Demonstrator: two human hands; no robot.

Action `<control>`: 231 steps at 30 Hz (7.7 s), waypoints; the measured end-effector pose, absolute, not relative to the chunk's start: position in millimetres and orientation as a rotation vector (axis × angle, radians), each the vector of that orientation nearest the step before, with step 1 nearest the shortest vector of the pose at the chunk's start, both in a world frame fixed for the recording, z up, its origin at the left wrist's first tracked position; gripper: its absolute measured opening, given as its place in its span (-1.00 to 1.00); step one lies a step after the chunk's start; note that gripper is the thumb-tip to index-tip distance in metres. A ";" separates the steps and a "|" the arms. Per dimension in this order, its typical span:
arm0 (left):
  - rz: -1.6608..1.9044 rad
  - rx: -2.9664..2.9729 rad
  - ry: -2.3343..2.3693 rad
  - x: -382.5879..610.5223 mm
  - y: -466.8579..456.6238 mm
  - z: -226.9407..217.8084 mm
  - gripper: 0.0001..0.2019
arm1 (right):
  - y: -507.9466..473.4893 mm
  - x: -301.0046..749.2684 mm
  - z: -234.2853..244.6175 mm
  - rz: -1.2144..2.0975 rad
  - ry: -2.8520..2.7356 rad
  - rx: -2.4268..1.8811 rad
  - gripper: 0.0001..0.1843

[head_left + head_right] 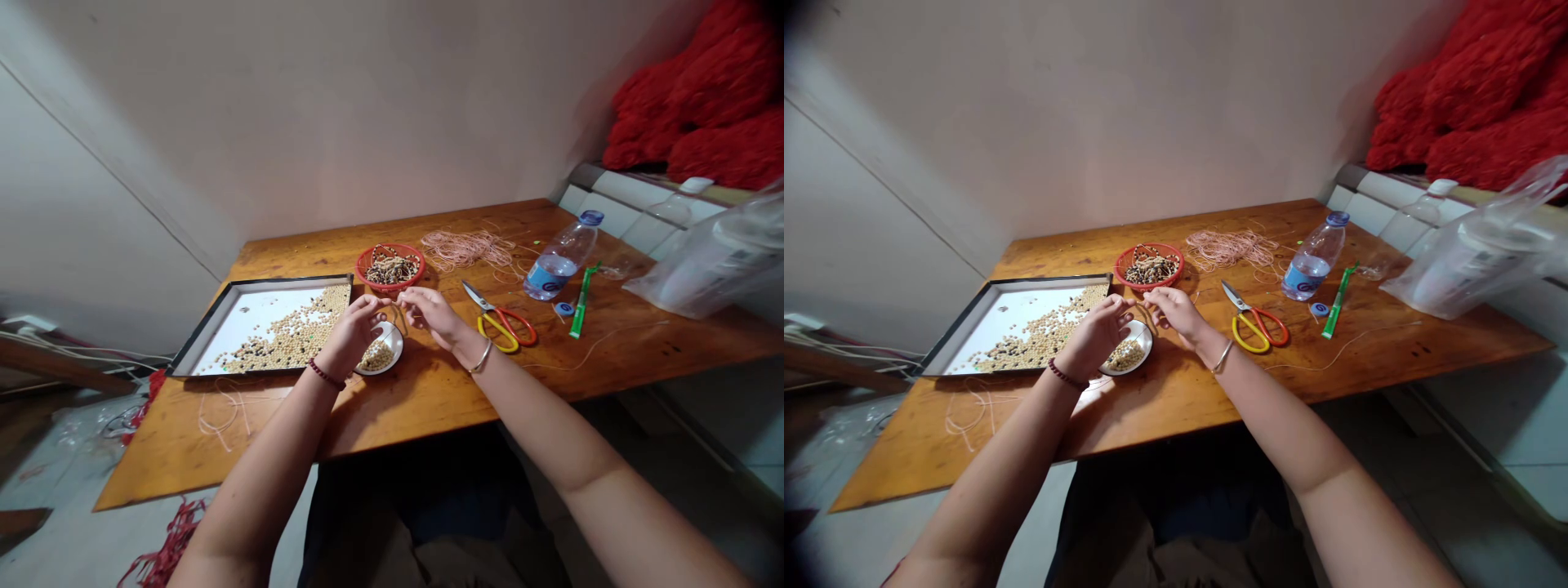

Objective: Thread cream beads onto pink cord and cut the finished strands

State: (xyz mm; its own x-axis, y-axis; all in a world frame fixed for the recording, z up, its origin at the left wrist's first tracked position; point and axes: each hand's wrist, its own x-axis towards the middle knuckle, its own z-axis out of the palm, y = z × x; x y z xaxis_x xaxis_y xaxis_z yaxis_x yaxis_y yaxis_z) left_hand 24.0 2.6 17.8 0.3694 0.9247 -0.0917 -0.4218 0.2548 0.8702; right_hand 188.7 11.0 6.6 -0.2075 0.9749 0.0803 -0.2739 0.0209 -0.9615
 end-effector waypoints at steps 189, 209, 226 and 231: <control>1.430 2.102 1.254 24.7 -8.0 7.5 -0.83 | 7.1 186.5 6.0 1.670 -0.978 -0.837 -0.65; 1.394 2.076 1.214 27.0 -9.9 8.9 -0.81 | 12.1 188.3 -3.3 1.654 -0.932 -0.867 -0.65; 1.451 1.766 1.104 25.1 3.8 2.2 -0.80 | 15.1 195.9 0.6 1.406 -1.421 -1.010 -0.69; 1.387 1.808 1.108 24.8 3.9 1.4 -0.77 | 12.8 195.4 5.8 1.420 -1.211 -1.018 -0.70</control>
